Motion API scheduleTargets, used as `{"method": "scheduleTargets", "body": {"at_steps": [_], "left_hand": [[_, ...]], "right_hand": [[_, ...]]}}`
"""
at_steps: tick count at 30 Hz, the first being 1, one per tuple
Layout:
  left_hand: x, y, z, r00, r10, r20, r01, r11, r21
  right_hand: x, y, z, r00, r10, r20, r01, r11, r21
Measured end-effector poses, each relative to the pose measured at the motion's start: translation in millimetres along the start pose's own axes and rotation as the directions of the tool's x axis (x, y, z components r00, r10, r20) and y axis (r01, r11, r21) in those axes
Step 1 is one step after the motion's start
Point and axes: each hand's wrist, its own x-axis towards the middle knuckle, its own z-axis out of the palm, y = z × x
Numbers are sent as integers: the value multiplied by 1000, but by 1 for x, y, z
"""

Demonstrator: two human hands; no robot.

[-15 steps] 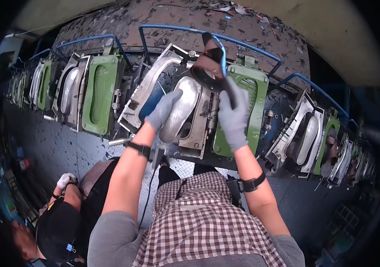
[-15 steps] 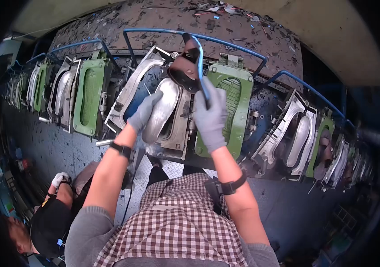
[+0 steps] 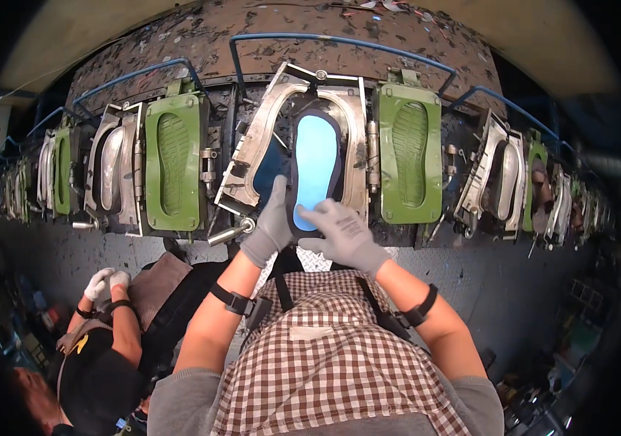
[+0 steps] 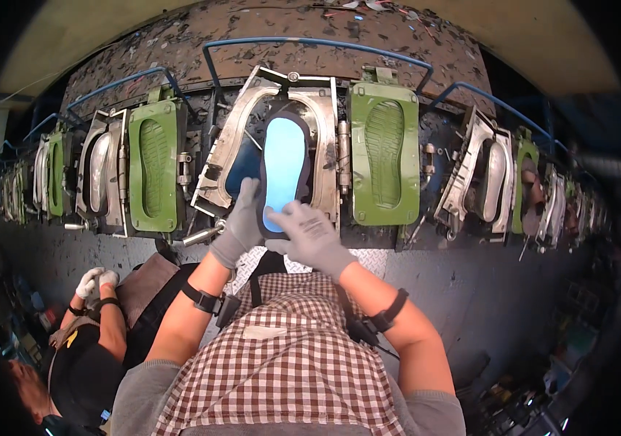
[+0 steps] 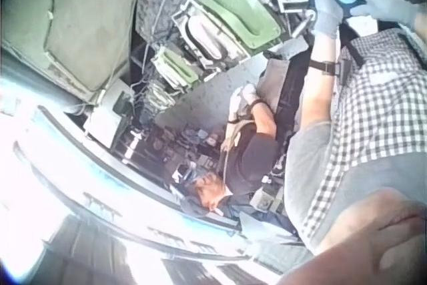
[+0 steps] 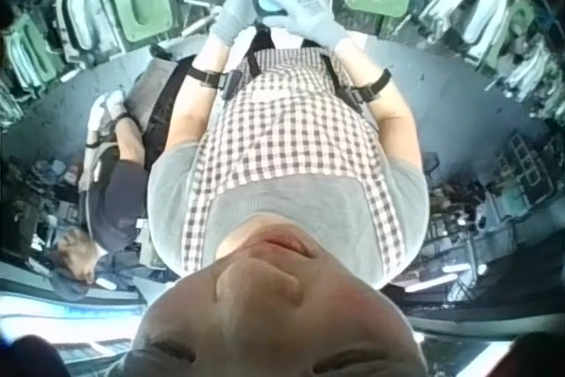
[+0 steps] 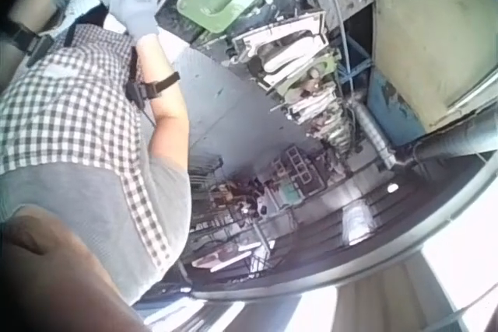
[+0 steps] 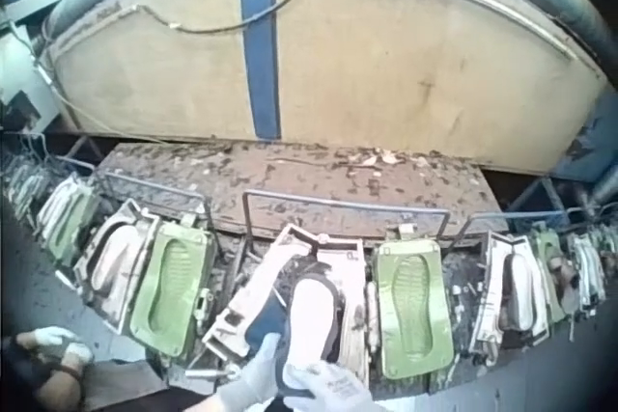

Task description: Insert insoles and assemble sandals using industrial shoe molds.

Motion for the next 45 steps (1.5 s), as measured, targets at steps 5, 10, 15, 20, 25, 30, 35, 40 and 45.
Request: {"method": "scheduleTargets", "body": {"at_steps": [5, 10, 15, 20, 25, 30, 35, 40, 45], "left_hand": [[48, 44, 15, 981, 193, -3, -186, 949, 254], [69, 38, 8, 915, 321, 245, -372, 905, 207], [72, 42, 30, 903, 333, 273, -380, 914, 142], [127, 37, 47, 879, 450, 159, -475, 856, 204], [132, 25, 38, 892, 453, -8, -381, 759, 528], [65, -17, 57, 728, 685, -28, -536, 593, 601], [3, -70, 172, 580, 763, 284, -647, 221, 729], [15, -175, 346, 706, 334, 625, -699, 474, 535], [109, -253, 478, 962, 215, 167, -272, 773, 572]], "right_hand": [[24, 8, 4, 724, 687, -56, -649, 706, 283], [46, 22, 18, 602, 798, 18, -774, 578, 259], [47, 18, 12, 587, 801, -119, -648, 552, 524], [68, 55, -17, 707, 616, -349, -599, 783, 167], [60, 81, -28, 778, 592, -209, -553, 804, 218], [-96, 161, -133, 374, 394, -840, -418, 880, 227], [-312, 299, -261, -451, 508, -734, -682, 335, 651], [-425, 442, -310, -453, 591, -668, -778, 103, 619], [-413, 438, -331, 99, 907, -409, -7, 411, 911]]}}
